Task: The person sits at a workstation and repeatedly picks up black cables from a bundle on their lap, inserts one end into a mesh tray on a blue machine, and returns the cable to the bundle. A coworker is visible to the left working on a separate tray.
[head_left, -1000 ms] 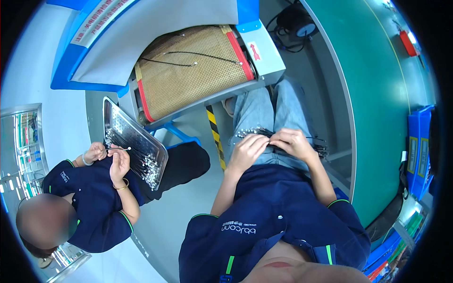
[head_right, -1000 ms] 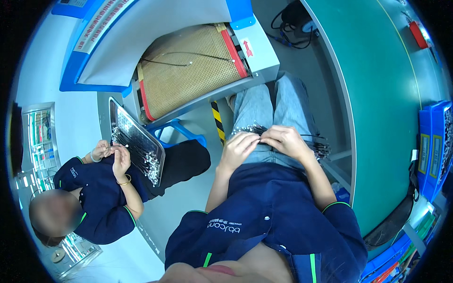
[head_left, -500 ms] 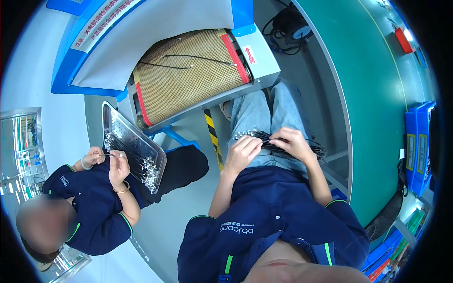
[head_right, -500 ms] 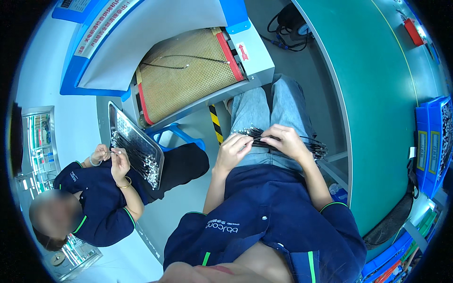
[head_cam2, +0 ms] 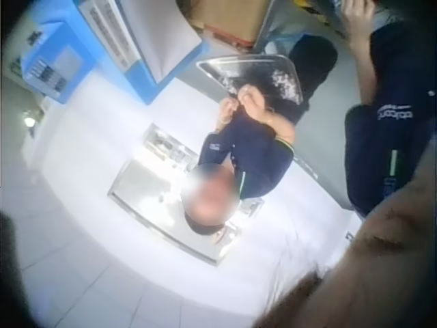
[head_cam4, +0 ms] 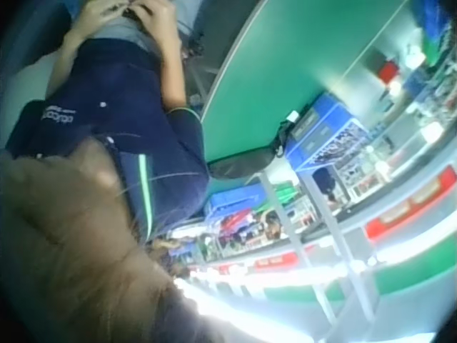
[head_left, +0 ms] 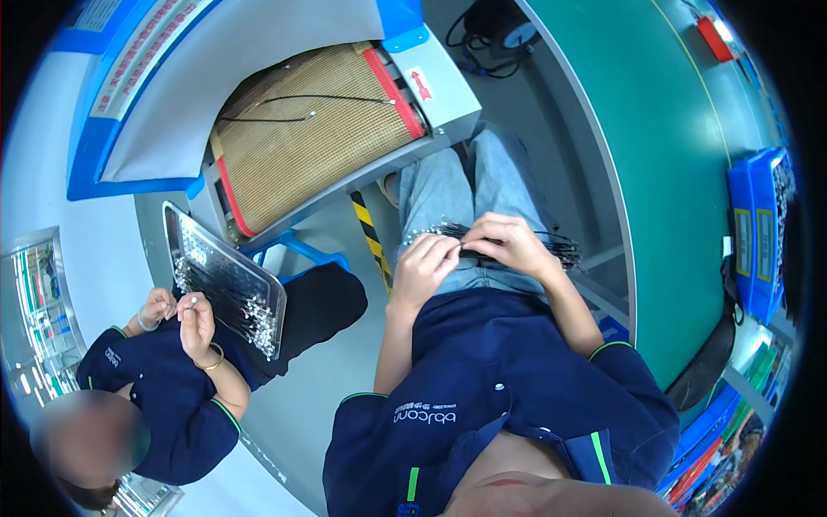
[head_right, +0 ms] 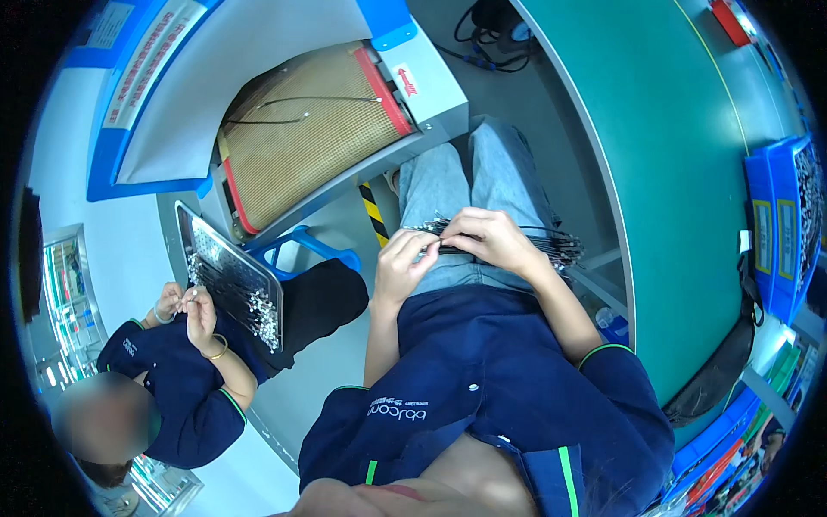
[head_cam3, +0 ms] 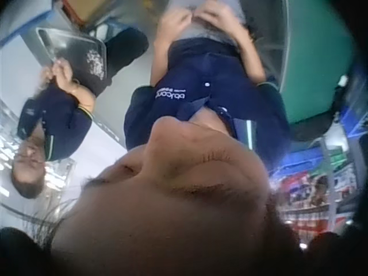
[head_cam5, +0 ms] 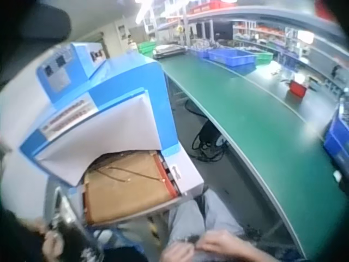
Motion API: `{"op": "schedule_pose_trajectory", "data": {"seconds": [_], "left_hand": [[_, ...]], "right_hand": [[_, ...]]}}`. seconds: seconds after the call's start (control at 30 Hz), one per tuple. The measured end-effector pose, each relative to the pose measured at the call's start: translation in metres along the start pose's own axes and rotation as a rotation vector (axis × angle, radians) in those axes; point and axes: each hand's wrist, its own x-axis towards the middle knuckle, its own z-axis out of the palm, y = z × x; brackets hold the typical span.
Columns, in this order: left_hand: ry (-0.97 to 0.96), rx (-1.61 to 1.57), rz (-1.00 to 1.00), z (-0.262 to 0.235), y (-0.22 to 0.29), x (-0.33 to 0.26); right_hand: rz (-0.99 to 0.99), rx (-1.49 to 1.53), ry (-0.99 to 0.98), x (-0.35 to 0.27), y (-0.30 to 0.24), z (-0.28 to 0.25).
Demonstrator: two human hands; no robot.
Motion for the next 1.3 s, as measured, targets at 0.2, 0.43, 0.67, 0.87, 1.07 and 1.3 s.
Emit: {"op": "schedule_pose_trajectory", "data": {"seconds": [0.2, 0.43, 0.67, 0.87, 1.07, 1.3], "left_hand": [[0.016, 0.001, -0.002, 0.0, 0.005, 0.004], [0.015, 0.021, 0.019, -0.001, 0.0, 0.003], [-0.059, 0.067, 0.042, -0.007, 0.0, 0.008], [-0.054, 0.129, -0.06, -0.03, -0.026, -0.003], [0.018, 0.19, -0.134, -0.056, -0.038, -0.016], [0.094, 0.207, -0.22, -0.072, -0.04, -0.022]], "right_hand": [[0.022, 0.028, -0.012, -0.001, 0.0, -0.003], [0.057, 0.008, 0.032, -0.004, 0.002, -0.014], [0.062, -0.017, -0.025, -0.004, 0.0, -0.016], [0.237, -0.111, -0.115, -0.009, 0.005, -0.054], [0.264, -0.218, -0.076, -0.019, 0.014, -0.076], [0.212, -0.237, 0.096, -0.027, 0.021, -0.081]]}}
